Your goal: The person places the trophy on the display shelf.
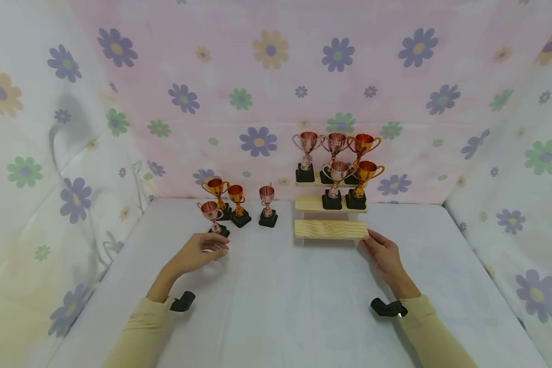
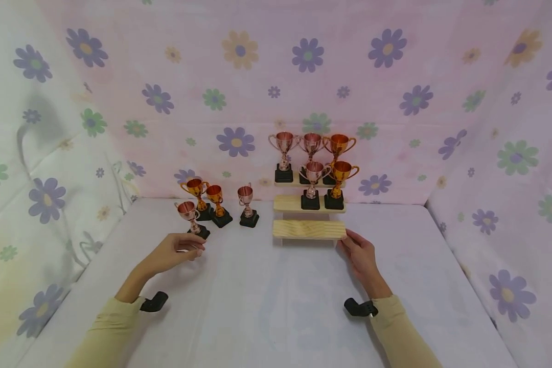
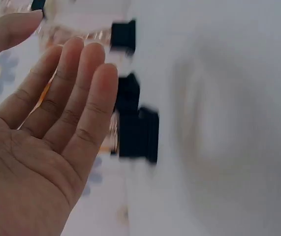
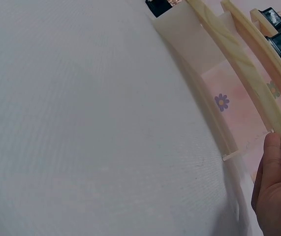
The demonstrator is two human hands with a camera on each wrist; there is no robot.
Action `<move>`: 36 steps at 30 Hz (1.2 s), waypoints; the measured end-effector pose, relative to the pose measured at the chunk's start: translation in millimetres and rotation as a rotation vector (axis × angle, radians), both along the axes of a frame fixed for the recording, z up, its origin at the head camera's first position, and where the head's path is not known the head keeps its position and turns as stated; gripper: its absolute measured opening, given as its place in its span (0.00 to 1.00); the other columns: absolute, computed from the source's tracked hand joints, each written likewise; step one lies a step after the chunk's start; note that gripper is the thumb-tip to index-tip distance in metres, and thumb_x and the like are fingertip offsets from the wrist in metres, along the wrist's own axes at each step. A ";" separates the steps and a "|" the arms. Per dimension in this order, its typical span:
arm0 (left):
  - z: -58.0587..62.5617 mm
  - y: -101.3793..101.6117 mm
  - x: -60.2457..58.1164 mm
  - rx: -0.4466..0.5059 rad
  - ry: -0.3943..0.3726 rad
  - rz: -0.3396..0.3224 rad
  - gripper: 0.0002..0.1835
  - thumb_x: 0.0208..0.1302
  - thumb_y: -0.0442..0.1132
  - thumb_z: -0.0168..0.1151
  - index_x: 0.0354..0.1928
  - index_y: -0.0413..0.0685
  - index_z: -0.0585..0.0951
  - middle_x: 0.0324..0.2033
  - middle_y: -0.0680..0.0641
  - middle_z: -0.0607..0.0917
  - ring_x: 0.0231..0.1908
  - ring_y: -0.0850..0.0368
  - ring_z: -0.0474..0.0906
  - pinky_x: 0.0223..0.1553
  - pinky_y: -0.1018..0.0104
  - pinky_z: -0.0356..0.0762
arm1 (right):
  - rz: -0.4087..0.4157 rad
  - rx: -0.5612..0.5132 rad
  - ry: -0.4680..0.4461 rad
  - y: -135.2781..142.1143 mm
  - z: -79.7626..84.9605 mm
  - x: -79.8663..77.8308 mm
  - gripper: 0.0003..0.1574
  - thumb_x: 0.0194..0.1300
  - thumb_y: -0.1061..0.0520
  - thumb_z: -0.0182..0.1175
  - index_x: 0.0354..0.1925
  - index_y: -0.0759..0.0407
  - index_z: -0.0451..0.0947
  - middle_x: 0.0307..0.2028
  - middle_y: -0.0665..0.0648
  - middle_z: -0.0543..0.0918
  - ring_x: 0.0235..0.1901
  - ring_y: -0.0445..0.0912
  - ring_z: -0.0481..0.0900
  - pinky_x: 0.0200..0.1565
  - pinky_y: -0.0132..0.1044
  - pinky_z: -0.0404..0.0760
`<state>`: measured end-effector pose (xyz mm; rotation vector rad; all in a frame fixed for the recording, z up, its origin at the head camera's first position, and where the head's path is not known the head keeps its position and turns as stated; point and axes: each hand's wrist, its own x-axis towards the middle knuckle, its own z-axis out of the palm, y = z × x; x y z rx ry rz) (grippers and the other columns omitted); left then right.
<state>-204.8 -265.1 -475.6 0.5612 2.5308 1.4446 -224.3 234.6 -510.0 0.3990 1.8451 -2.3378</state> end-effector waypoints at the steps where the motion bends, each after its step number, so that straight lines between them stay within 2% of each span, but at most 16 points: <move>1: 2.6 -8.4 1.3 -0.011 0.002 0.029 0.21 0.69 0.38 0.67 0.57 0.30 0.80 0.48 0.34 0.87 0.47 0.52 0.85 0.43 0.69 0.86 | 0.000 0.001 -0.004 0.0 -0.1 -0.1 0.35 0.81 0.59 0.48 0.78 0.66 0.51 0.72 0.62 0.63 0.49 0.31 0.80 0.63 0.28 0.76; 6: 11.5 -41.8 4.3 0.006 0.052 0.190 0.21 0.70 0.37 0.65 0.60 0.31 0.78 0.50 0.32 0.85 0.45 0.61 0.85 0.41 0.72 0.85 | 0.000 -0.001 -0.008 0.5 -0.9 -0.9 0.35 0.81 0.59 0.48 0.79 0.65 0.51 0.74 0.62 0.60 0.50 0.31 0.79 0.63 0.28 0.75; 10: 6.3 -54.3 1.6 0.049 0.133 0.335 0.22 0.71 0.36 0.64 0.63 0.33 0.77 0.52 0.32 0.84 0.44 0.70 0.81 0.43 0.80 0.82 | -0.004 -0.004 -0.003 1.4 -1.5 -1.1 0.35 0.81 0.59 0.48 0.78 0.66 0.51 0.73 0.62 0.61 0.50 0.31 0.79 0.63 0.28 0.76; 13: 0.6 -55.0 -3.4 0.137 0.173 0.439 0.24 0.70 0.35 0.65 0.65 0.34 0.75 0.52 0.42 0.85 0.47 0.71 0.80 0.46 0.83 0.80 | -0.010 -0.007 0.000 1.9 -1.8 -1.5 0.35 0.80 0.59 0.49 0.78 0.66 0.51 0.72 0.62 0.63 0.49 0.31 0.80 0.62 0.27 0.77; 16: -1.9 -49.5 -9.4 0.289 0.180 0.507 0.26 0.69 0.32 0.66 0.67 0.33 0.72 0.51 0.55 0.83 0.51 0.67 0.80 0.49 0.83 0.79 | -0.012 -0.003 -0.004 1.6 -1.8 -1.5 0.35 0.80 0.59 0.49 0.78 0.66 0.52 0.71 0.61 0.64 0.49 0.31 0.80 0.61 0.27 0.77; 18: -2.6 -43.7 -13.0 0.373 0.173 0.518 0.29 0.68 0.30 0.66 0.69 0.34 0.69 0.54 0.58 0.80 0.54 0.66 0.79 0.52 0.82 0.79 | -0.013 -0.001 -0.008 1.3 -1.7 -1.3 0.35 0.80 0.59 0.49 0.78 0.66 0.52 0.71 0.61 0.64 0.49 0.31 0.80 0.61 0.27 0.77; 21: -3.6 -34.1 -16.8 0.447 0.154 0.508 0.34 0.69 0.30 0.65 0.74 0.37 0.64 0.64 0.49 0.76 0.61 0.62 0.74 0.55 0.82 0.77 | -0.014 0.002 -0.009 0.3 -1.2 -0.9 0.35 0.80 0.58 0.50 0.78 0.65 0.53 0.71 0.60 0.65 0.50 0.32 0.80 0.61 0.27 0.77; 24: -4.7 -25.6 -21.0 0.496 0.135 0.487 0.38 0.70 0.31 0.64 0.77 0.41 0.58 0.72 0.40 0.67 0.69 0.51 0.68 0.57 0.82 0.75 | -0.011 -0.002 -0.006 0.1 -0.5 -1.1 0.35 0.80 0.58 0.50 0.78 0.64 0.53 0.71 0.60 0.64 0.52 0.32 0.79 0.62 0.27 0.77; 27: -5.6 -19.8 -26.8 0.584 0.131 0.467 0.39 0.70 0.29 0.62 0.78 0.42 0.56 0.75 0.37 0.63 0.73 0.41 0.62 0.59 0.81 0.75 | -0.005 0.000 -0.002 0.6 -0.6 -1.2 0.35 0.81 0.59 0.49 0.78 0.64 0.52 0.72 0.61 0.63 0.52 0.32 0.79 0.63 0.27 0.76; 29: -6.7 -16.7 -30.8 0.634 0.138 0.461 0.38 0.70 0.26 0.62 0.78 0.42 0.57 0.74 0.37 0.64 0.72 0.43 0.65 0.60 0.79 0.75 | -0.004 -0.002 -0.001 1.1 -1.3 -1.5 0.35 0.81 0.59 0.49 0.78 0.65 0.52 0.73 0.62 0.62 0.53 0.32 0.78 0.63 0.28 0.75; 32: -7.9 -12.2 -36.2 0.683 0.142 0.461 0.37 0.69 0.25 0.62 0.77 0.41 0.60 0.72 0.36 0.68 0.66 0.53 0.72 0.60 0.76 0.76 | -0.009 -0.002 -0.003 0.9 -2.1 -1.6 0.35 0.81 0.59 0.49 0.78 0.65 0.52 0.74 0.62 0.61 0.53 0.32 0.78 0.64 0.28 0.75; 36: -9.5 -7.2 -39.7 0.694 0.118 0.492 0.35 0.69 0.27 0.63 0.75 0.43 0.63 0.64 0.41 0.77 0.58 0.62 0.78 0.57 0.76 0.79 | -0.008 -0.002 0.000 0.6 -3.5 -1.9 0.35 0.81 0.60 0.48 0.78 0.65 0.52 0.74 0.63 0.61 0.52 0.32 0.79 0.64 0.29 0.75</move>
